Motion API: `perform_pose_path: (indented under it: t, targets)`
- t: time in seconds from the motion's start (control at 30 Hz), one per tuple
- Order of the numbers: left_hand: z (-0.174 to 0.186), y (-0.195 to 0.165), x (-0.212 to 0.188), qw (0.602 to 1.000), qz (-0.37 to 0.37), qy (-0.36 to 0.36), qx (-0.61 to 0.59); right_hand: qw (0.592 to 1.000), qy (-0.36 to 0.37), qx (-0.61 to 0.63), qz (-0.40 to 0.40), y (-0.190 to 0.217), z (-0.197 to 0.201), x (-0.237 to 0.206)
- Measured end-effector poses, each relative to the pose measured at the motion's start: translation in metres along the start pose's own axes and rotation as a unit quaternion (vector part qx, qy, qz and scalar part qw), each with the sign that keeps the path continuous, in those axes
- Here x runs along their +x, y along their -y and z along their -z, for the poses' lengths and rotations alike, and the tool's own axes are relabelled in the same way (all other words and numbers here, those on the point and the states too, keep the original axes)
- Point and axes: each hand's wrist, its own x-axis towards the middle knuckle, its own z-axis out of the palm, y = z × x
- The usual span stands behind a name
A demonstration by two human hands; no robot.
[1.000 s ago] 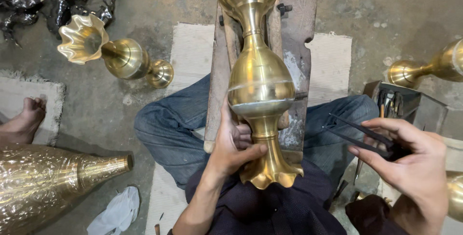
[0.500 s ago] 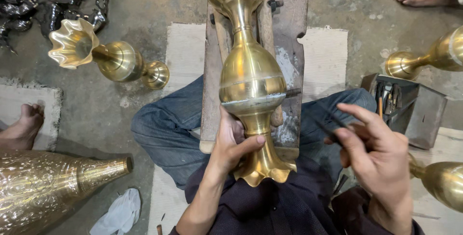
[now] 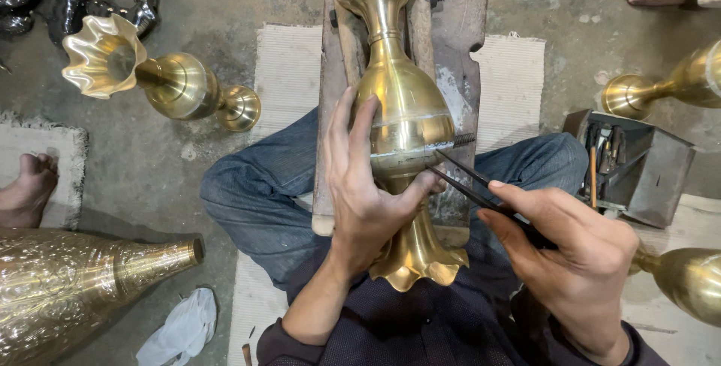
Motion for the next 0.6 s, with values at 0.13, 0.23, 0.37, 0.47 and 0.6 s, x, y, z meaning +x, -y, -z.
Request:
perform_pose_path:
  t: [0.13,0.23,0.37,0.47,0.6]
  targets:
    - [-0.0015,0.0033,-0.001,0.999,0.02,0.008,-0.033,1.0,0.004,-0.007,0.004,0.0003,-0.0013,0.0016]
    - [-0.0049,0.0051,-0.0009,0.998,0.011,0.0,-0.064,1.0,0.01,-0.021,0.011,0.0013,-0.0022,0.0027]
    - [-0.0054,0.0067,-0.0029,0.998,0.009,-0.003,-0.063,1.0,0.003,-0.022,0.012,0.0056,-0.0029,0.0025]
    - [-0.0064,0.0076,-0.0028,0.998,0.006,-0.006,-0.064,0.999,0.001,-0.035,0.016,0.0076,-0.0031,0.0023]
    - [-0.006,0.008,-0.0027,0.998,0.004,-0.006,-0.064,0.999,-0.003,-0.043,0.01,0.0091,-0.0039,0.0008]
